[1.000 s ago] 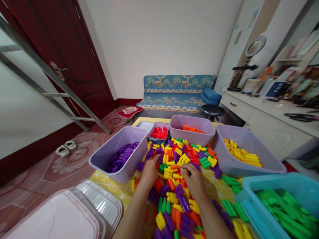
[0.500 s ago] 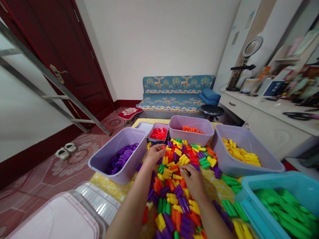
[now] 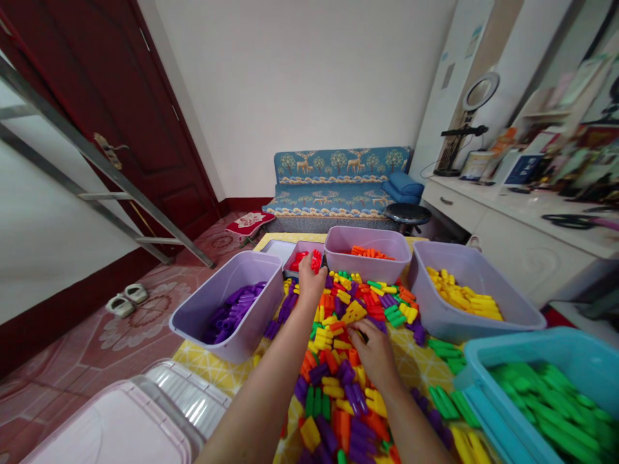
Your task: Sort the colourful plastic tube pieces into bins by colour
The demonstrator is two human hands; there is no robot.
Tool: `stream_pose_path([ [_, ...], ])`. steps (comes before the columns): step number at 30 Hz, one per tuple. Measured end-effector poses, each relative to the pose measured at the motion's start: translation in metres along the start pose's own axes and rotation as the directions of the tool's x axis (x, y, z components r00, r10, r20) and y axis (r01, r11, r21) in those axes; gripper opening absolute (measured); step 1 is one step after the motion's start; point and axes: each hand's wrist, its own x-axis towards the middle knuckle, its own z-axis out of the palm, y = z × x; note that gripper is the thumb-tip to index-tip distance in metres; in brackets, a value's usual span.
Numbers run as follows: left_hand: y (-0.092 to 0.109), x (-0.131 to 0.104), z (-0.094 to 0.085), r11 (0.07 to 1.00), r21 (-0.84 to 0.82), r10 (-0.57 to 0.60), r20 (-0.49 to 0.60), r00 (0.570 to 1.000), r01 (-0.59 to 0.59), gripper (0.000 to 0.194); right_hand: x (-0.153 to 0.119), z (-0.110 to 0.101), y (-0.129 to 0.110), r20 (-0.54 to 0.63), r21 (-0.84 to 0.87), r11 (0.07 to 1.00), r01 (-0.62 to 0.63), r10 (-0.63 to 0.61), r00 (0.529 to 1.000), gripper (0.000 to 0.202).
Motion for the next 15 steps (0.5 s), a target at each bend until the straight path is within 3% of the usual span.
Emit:
stream_pose_path([
  [2, 0.001, -0.014, 0.006, 0.946, 0.289, 0.123, 0.097, 0.988, -0.146, 0.041, 0.0, 0.0, -0.001, 0.004, 0.002, 1.0, -0.009, 0.009, 1.0, 0.022],
  [4, 0.001, -0.026, 0.013, 0.868, 0.425, 0.165, 0.242, 0.956, -0.257, 0.037, 0.0, 0.0, -0.001, 0.003, -0.001, 1.0, -0.012, 0.012, 1.0, 0.022],
  [9, -0.004, -0.042, 0.024, 0.788, 0.493, 0.151, 0.428, 0.891, -0.37, 0.057, 0.0, 0.0, 0.001, -0.001, -0.019, 1.0, -0.006, 0.006, 1.0, 0.021],
  [12, -0.007, -0.046, 0.024, 0.651, 0.597, 0.095, 0.549, 0.83, -0.469, 0.069, 0.0, 0.001, 0.002, -0.003, -0.02, 1.0, -0.005, 0.005, 1.0, 0.021],
  [15, -0.008, -0.053, 0.02, 0.523, 0.635, 0.065, 0.636, 0.769, -0.569, 0.068, 0.0, 0.001, 0.003, -0.014, -0.019, 1.0, 0.001, -0.002, 1.0, 0.022],
])
